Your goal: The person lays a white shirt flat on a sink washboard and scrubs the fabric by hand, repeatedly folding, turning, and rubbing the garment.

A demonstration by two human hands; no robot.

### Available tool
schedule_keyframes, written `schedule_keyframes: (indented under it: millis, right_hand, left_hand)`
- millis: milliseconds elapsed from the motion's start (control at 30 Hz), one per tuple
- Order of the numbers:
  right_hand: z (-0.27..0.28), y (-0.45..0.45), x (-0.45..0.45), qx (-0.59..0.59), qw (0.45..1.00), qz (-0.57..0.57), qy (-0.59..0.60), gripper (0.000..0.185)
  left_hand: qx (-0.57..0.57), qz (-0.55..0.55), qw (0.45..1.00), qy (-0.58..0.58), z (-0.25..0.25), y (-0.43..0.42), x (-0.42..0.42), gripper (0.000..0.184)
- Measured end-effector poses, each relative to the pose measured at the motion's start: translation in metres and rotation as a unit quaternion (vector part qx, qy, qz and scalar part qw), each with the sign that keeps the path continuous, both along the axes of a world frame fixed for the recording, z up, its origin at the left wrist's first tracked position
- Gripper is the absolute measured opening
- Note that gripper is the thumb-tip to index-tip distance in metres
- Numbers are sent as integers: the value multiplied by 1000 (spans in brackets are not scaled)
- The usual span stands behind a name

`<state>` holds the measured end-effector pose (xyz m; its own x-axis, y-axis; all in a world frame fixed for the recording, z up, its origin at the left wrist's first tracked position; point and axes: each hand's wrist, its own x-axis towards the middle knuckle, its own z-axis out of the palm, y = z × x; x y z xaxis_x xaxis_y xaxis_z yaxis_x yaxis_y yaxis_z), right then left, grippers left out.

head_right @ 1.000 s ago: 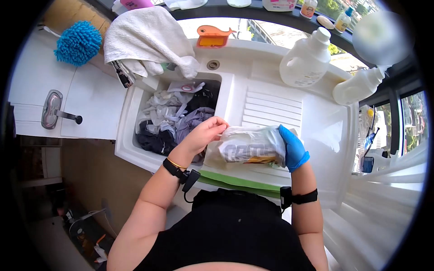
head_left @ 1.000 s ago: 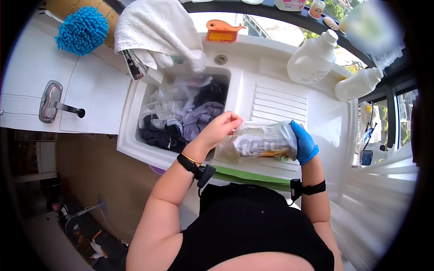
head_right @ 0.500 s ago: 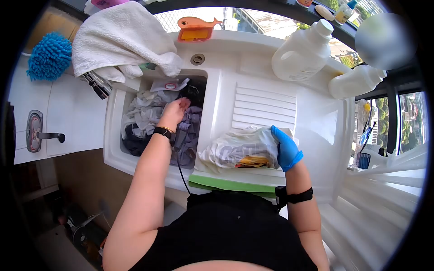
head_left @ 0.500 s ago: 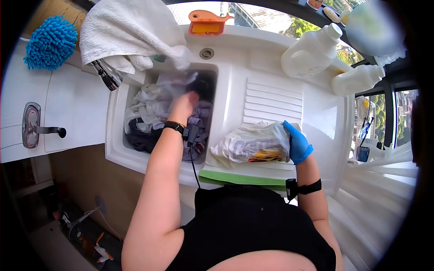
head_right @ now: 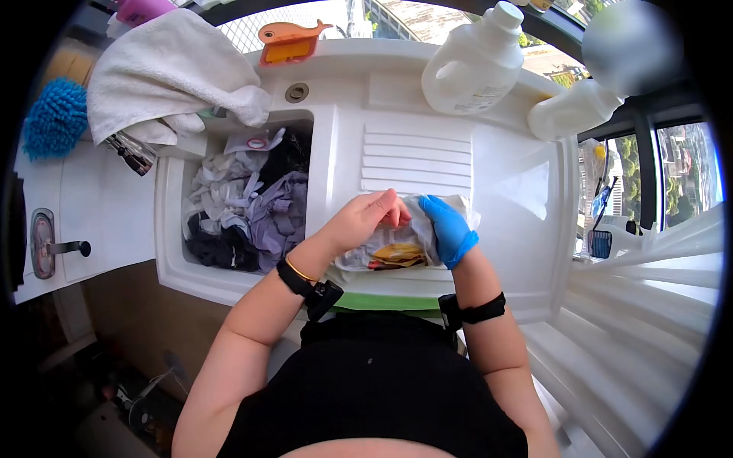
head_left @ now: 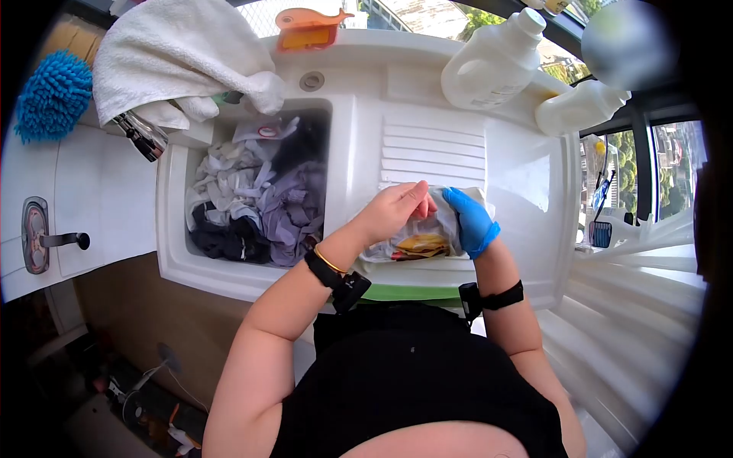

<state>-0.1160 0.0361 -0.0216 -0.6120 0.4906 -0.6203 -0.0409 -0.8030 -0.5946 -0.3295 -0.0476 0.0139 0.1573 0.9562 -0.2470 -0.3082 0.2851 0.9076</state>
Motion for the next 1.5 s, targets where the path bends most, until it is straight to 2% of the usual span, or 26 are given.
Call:
schedule_keyframes:
  millis: [100, 200, 267, 400, 433, 567, 667, 767, 867, 1000, 1067, 1133, 1167, 1200, 1267, 1333, 1367, 1400, 1433, 1467, 1500]
  right_hand:
    - [2, -1, 4, 12, 1000, 7, -6, 31]
    - [1, -3, 14, 32, 999, 2, -15, 33]
    - [-1, -5, 20, 34, 999, -7, -13, 33]
    - [4, -4, 21, 25, 1000, -6, -9, 36]
    - [4, -5, 20, 30, 999, -10, -11, 35]
    - [15, -5, 17, 135, 985, 48, -94, 36]
    - [46, -5, 25, 88, 995, 35, -28, 39]
    - [69, 3, 48, 101, 992, -50, 57, 45]
    - [94, 20, 89, 119, 979, -148, 78, 48]
    - [158, 40, 148, 222, 937, -266, 48, 49]
    - [203, 47, 169, 301, 919, -252, 36, 52]
    - [247, 44, 171, 399, 878, -260, -47, 52]
    - [266, 41, 160, 374, 876, -301, -55, 48]
    - [270, 37, 146, 401, 871, -269, -90, 47]
    - [275, 31, 107, 452, 853, -206, -160, 44]
    - [235, 24, 52, 432, 865, -99, -237, 41]
    - [201, 21, 25, 414, 881, -17, -227, 44]
    - [153, 16, 2, 468, 837, 99, -267, 50]
    - [124, 6, -20, 437, 826, 223, -277, 55]
    - [71, -6, -26, 524, 782, 251, -227, 51]
    - [55, -11, -28, 572, 719, 305, -249, 47]
  left_hand:
    - [-126, -28, 992, -8, -33, -7, 5, 47]
    - [-112, -25, 988, 108, -34, -25, -17, 37]
    - [-92, -58, 967, 231, -20, -39, -35, 28]
    - [3, -32, 890, 455, -4, -66, -60, 26]
    - [-12, -32, 863, 505, -1, -68, -62, 27]
    - [98, 23, 860, 499, -1, -71, -53, 39]
    - [131, 21, 878, 460, -3, -59, -37, 51]
    - [148, 3, 890, 431, -18, -46, -27, 56]
    - [166, -34, 890, 423, -23, -37, -16, 59]
    - [233, -90, 892, 377, -12, -30, 12, 56]
    - [234, -114, 897, 359, 1, -35, 29, 54]
    - [251, -130, 889, 361, -8, -39, 41, 52]
    - [260, -142, 886, 356, -16, -41, 43, 51]
    - [269, -155, 883, 351, -19, -41, 44, 51]
    - [186, -173, 902, 348, -9, -40, 36, 40]
    - [92, -157, 913, 366, 9, -39, 22, 35]
    - [88, -108, 917, 374, -2, -40, 17, 29]
    - [66, -73, 912, 399, 0, -39, 10, 26]
    - [44, -39, 904, 423, 5, -38, 1, 24]
    - [21, -7, 894, 447, 7, -40, -6, 22]
    - [46, 12, 880, 472, 6, -44, -12, 21]
